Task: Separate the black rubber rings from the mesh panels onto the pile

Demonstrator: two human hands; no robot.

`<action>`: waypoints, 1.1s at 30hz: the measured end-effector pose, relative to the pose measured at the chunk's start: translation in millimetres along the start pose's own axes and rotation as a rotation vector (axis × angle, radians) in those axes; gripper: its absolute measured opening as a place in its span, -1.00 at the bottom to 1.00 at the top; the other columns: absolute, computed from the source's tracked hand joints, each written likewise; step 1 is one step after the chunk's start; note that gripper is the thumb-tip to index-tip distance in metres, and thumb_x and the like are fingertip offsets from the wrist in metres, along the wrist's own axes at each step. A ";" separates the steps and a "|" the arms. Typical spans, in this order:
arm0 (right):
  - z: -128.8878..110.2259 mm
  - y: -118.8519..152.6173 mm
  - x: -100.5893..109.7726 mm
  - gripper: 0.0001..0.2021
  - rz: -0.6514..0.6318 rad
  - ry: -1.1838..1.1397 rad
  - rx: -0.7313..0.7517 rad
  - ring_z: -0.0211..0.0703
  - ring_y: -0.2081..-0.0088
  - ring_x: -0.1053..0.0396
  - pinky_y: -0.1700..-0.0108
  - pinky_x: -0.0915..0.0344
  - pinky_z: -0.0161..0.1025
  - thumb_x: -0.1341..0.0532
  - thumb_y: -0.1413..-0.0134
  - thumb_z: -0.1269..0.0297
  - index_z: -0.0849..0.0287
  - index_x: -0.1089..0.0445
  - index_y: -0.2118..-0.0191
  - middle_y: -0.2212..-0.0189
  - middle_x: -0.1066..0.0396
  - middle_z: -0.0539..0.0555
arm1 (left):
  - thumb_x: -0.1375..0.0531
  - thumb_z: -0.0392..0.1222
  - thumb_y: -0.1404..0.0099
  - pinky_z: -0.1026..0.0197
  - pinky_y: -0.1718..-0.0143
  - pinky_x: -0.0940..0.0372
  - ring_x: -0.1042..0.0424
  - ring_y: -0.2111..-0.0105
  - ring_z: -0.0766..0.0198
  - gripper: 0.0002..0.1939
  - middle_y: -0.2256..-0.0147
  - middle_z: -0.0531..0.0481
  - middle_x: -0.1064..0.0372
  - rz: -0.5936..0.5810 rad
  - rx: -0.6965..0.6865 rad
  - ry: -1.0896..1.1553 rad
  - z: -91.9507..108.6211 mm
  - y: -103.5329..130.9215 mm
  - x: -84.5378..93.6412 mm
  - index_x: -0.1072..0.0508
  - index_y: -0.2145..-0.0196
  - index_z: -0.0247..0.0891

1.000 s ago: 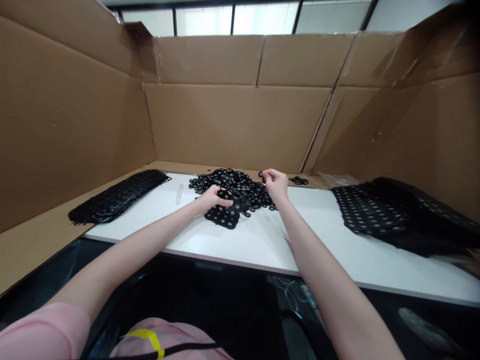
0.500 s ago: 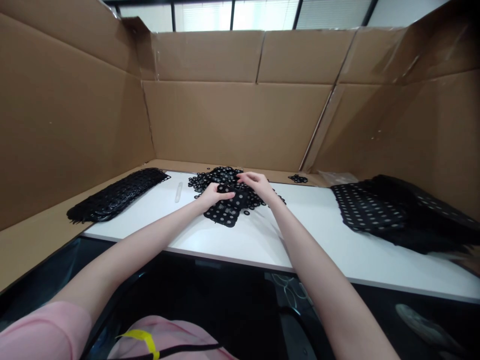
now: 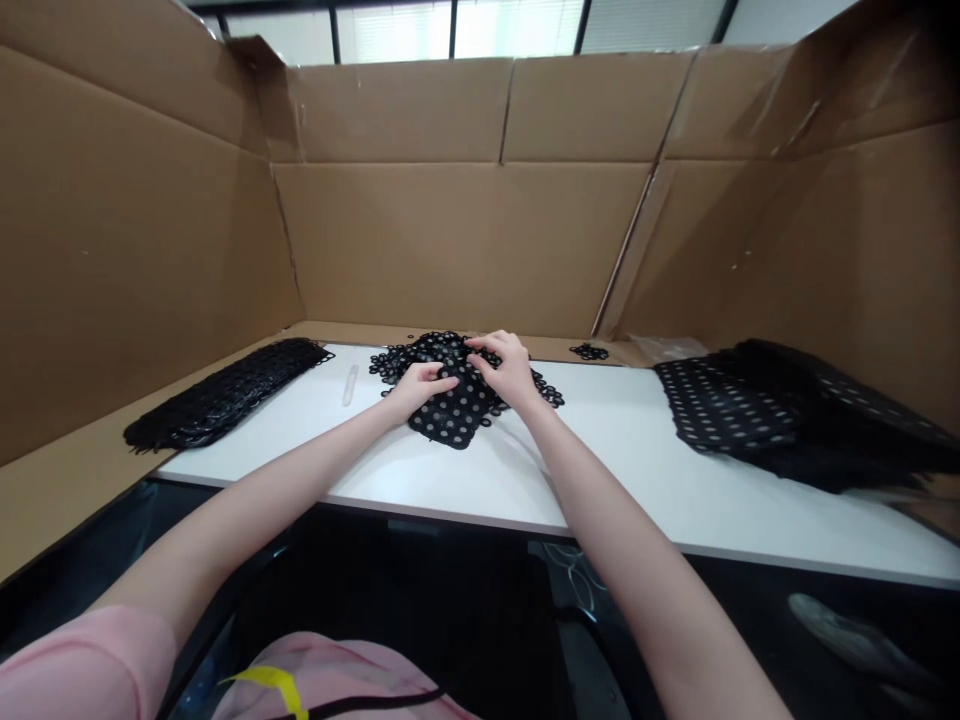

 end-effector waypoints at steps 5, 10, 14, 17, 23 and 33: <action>-20.9 2.2 -22.5 -0.84 -0.142 -0.060 0.036 -0.07 0.18 -0.33 0.08 -0.19 -0.08 -0.26 -0.04 0.21 0.05 -0.55 0.25 0.33 -0.48 0.06 | -0.29 -0.02 -0.10 0.24 0.20 -0.18 -0.38 0.31 0.27 -0.63 0.31 -0.02 -0.47 -0.031 -0.141 -0.101 19.2 0.2 -7.4 -0.49 0.21 -0.33; -17.8 2.0 -28.6 -0.87 -0.161 -0.071 0.020 -0.12 0.23 -0.36 0.13 -0.20 -0.16 -0.23 -0.05 0.27 0.06 -0.55 0.36 0.35 -0.49 0.04 | -0.29 0.00 -0.07 0.24 0.28 -0.15 -0.30 0.40 0.29 -0.70 0.46 0.03 -0.40 -0.004 -0.182 -0.241 23.6 -1.6 -7.2 -0.47 0.43 -0.35; -9.4 0.3 -32.4 -0.79 -0.138 -0.018 -0.064 -0.13 0.27 -0.37 0.20 -0.20 -0.19 -0.15 -0.08 0.34 0.09 -0.53 0.46 0.41 -0.46 0.04 | -0.26 0.00 -0.06 0.26 0.36 -0.09 -0.21 0.47 0.32 -0.69 0.56 0.08 -0.27 0.023 -0.188 -0.306 23.3 -1.7 -7.3 -0.38 0.57 -0.33; -5.5 -1.0 -30.2 -0.77 -0.102 -0.009 -0.104 -0.13 0.28 -0.37 0.19 -0.20 -0.18 -0.13 -0.09 0.36 0.09 -0.52 0.47 0.42 -0.47 0.03 | -0.25 -0.01 -0.07 0.26 0.37 -0.08 -0.20 0.47 0.32 -0.69 0.57 0.09 -0.24 0.023 -0.191 -0.321 23.9 -1.0 -8.9 -0.35 0.58 -0.31; -9.2 1.5 -26.6 -0.86 -0.176 -0.068 -0.034 -0.09 0.20 -0.34 0.08 -0.19 -0.13 -0.22 -0.05 0.26 0.04 -0.55 0.31 0.30 -0.51 0.03 | -0.24 0.02 -0.07 0.28 0.41 -0.06 -0.17 0.49 0.35 -0.69 0.55 0.09 -0.25 0.069 -0.185 -0.244 27.0 0.2 -3.5 -0.38 0.50 -0.32; 2.2 0.7 -37.7 -0.79 -0.167 -0.089 -0.097 -0.12 0.27 -0.43 0.14 -0.23 -0.18 -0.13 -0.07 0.40 0.09 -0.54 0.40 0.39 -0.54 0.02 | -0.27 0.00 -0.03 0.28 0.43 -0.03 -0.14 0.51 0.37 -0.69 0.57 0.10 -0.20 0.061 -0.160 -0.247 21.2 -1.4 -2.4 -0.36 0.53 -0.32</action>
Point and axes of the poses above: each hand's wrist, its own y-axis away from the middle knuckle, its own x-axis out of the back of the hand, z = x × y, the point moved 10 cm from there along -y, towards the middle knuckle
